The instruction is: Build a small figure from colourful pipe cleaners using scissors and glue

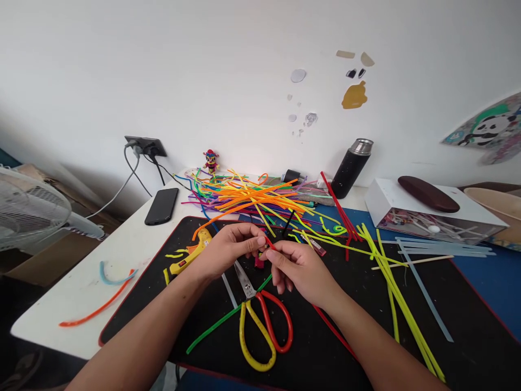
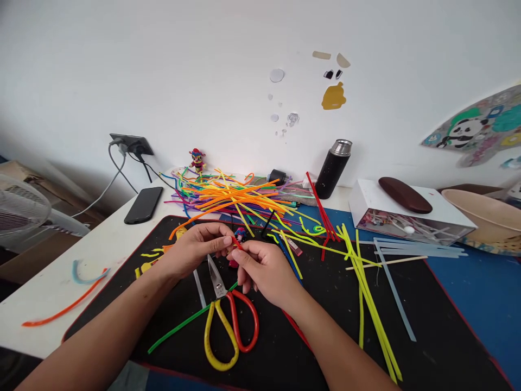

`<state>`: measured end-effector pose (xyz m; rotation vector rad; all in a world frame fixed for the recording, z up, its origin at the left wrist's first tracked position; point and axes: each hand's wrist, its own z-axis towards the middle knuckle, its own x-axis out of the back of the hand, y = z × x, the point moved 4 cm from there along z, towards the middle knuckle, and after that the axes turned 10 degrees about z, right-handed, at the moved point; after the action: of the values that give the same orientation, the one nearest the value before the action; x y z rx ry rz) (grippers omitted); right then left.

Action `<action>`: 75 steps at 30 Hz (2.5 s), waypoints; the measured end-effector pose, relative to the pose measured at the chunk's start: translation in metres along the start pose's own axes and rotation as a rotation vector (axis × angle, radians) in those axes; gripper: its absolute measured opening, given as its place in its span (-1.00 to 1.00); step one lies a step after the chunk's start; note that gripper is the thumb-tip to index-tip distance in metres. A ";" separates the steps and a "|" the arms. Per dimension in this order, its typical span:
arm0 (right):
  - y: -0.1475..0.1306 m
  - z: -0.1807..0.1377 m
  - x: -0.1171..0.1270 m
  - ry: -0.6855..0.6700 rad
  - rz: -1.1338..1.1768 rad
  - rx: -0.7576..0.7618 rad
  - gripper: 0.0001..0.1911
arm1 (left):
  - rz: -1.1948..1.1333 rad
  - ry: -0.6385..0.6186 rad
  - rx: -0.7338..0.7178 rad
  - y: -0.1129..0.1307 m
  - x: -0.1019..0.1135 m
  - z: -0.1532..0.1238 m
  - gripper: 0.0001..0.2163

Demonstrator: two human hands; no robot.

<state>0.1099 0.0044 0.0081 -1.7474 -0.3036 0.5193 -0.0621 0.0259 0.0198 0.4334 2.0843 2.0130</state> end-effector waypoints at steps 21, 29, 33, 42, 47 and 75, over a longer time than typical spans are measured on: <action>0.000 0.003 0.004 0.045 -0.039 -0.002 -0.50 | 0.130 -0.017 -0.051 -0.001 0.010 0.000 -0.67; 0.003 0.004 0.003 0.032 -0.044 0.000 -0.51 | 0.164 -0.064 -0.032 0.004 0.009 -0.001 -0.67; 0.006 0.003 0.002 0.031 -0.053 -0.006 -0.53 | 0.153 -0.061 -0.031 0.002 0.011 0.000 -0.66; 0.006 0.005 0.001 0.037 -0.043 -0.008 -0.48 | 0.199 -0.127 -0.020 -0.001 0.013 0.001 -0.67; 0.009 0.005 0.002 0.036 -0.054 -0.008 -0.48 | 0.164 -0.170 -0.010 -0.002 0.010 0.001 -0.70; 0.010 0.006 0.002 0.039 -0.057 0.001 -0.52 | 0.201 -0.098 -0.006 -0.004 0.011 0.003 -0.68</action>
<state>0.1080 0.0079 -0.0028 -1.7408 -0.3247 0.4438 -0.0714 0.0326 0.0159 0.7523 2.0468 2.0581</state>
